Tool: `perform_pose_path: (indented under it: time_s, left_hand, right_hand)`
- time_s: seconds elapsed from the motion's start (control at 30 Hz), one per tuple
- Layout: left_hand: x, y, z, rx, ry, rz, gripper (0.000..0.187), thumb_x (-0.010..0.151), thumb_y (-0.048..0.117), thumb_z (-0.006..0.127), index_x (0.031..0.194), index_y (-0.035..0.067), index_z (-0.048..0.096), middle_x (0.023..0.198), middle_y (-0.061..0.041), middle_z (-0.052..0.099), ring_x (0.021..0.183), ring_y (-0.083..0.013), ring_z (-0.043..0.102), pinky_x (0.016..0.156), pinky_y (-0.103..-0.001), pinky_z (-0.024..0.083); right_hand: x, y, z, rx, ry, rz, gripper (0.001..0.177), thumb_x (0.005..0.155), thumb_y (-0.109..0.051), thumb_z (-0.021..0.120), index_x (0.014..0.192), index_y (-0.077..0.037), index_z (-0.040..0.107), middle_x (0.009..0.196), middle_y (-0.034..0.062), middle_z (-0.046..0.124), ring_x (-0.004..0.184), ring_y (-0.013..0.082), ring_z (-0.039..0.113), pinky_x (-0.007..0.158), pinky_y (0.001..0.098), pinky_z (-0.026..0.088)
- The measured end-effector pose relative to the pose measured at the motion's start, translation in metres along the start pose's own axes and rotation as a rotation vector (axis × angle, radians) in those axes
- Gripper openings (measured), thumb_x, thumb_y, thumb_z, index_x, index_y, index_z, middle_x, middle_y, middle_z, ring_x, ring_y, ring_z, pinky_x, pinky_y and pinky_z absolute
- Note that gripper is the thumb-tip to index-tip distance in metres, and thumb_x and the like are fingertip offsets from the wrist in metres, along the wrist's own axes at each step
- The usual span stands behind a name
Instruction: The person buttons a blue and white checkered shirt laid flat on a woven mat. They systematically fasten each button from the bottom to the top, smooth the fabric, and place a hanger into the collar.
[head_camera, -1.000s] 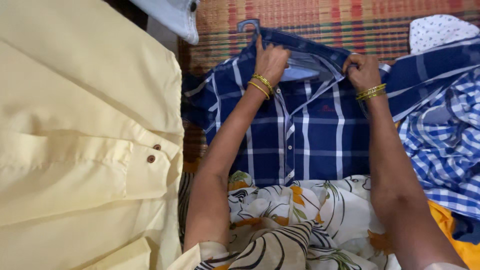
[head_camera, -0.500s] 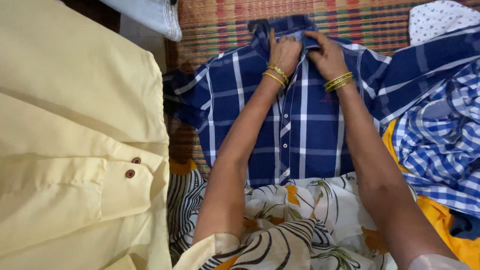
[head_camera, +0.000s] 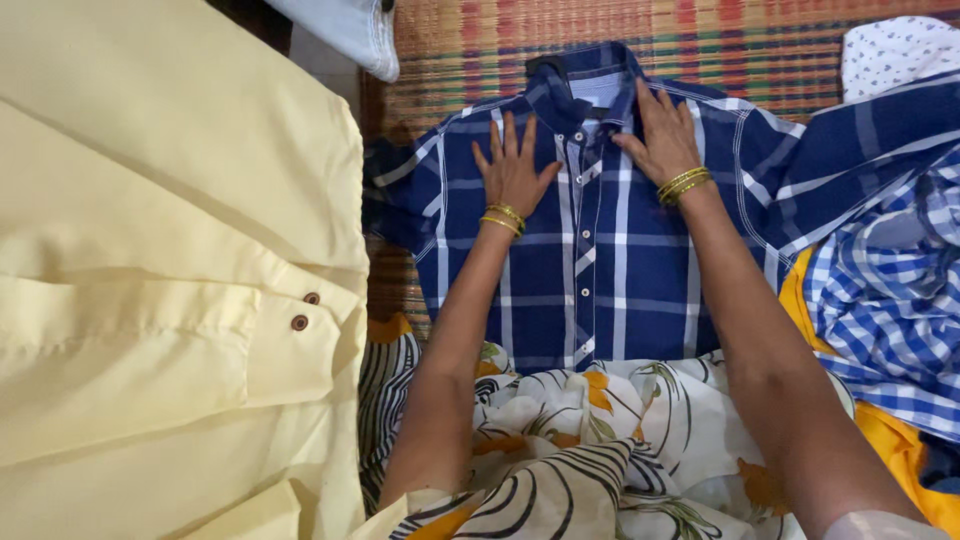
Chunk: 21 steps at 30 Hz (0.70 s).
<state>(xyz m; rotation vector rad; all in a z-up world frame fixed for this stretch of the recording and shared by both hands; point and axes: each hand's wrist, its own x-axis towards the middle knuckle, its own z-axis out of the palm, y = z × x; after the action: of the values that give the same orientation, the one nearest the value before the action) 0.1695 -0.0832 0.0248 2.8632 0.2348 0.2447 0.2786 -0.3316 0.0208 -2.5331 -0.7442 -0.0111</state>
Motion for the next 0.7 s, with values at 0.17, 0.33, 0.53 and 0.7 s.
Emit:
perform_pose_path:
  time_s: [0.17,0.33,0.53,0.7]
  left_hand:
    - [0.007,0.003,0.019,0.079,0.031,-0.032,0.088,0.088,0.065,0.062,0.159,0.023,0.031,0.166,-0.017,0.022,0.154,-0.0419,0.019,0.118,-0.074,0.015]
    - [0.025,0.006,0.01,-0.035,0.159,-0.064,0.082,0.087,0.066,0.061,0.15,0.014,0.046,0.153,-0.018,0.042,0.142,-0.0401,0.038,0.11,-0.067,0.03]
    - [0.083,0.035,-0.009,-0.218,0.325,-0.173,0.078,0.084,0.07,0.066,0.123,0.002,0.065,0.117,-0.02,0.068,0.111,-0.0377,0.067,0.09,-0.053,0.053]
    - [0.114,0.06,0.007,-0.02,0.07,-0.292,0.071,0.066,0.067,0.073,0.103,0.006,0.072,0.104,-0.018,0.072,0.101,-0.0366,0.07,0.084,-0.052,0.055]
  right_hand:
    - [0.005,0.007,0.018,-0.287,-0.023,0.032,0.071,0.102,-0.055,0.058,0.144,0.001,0.052,0.175,0.0192,0.027,0.159,0.0404,0.022,0.121,0.0652,0.015]
    - [0.008,0.016,0.026,-0.246,0.058,0.023,0.082,0.098,-0.054,0.058,0.156,0.002,0.046,0.169,0.0246,0.026,0.154,0.0429,0.022,0.116,0.0681,0.015]
    - [0.007,0.023,0.03,-0.252,0.03,0.016,0.084,0.096,-0.056,0.06,0.154,0.003,0.047,0.17,0.0266,0.026,0.156,0.0442,0.022,0.118,0.0676,0.016]
    - [0.007,0.016,0.025,-0.258,0.035,0.015,0.08,0.097,-0.056,0.06,0.15,0.003,0.05,0.17,0.0271,0.027,0.156,0.0461,0.022,0.117,0.0689,0.015]
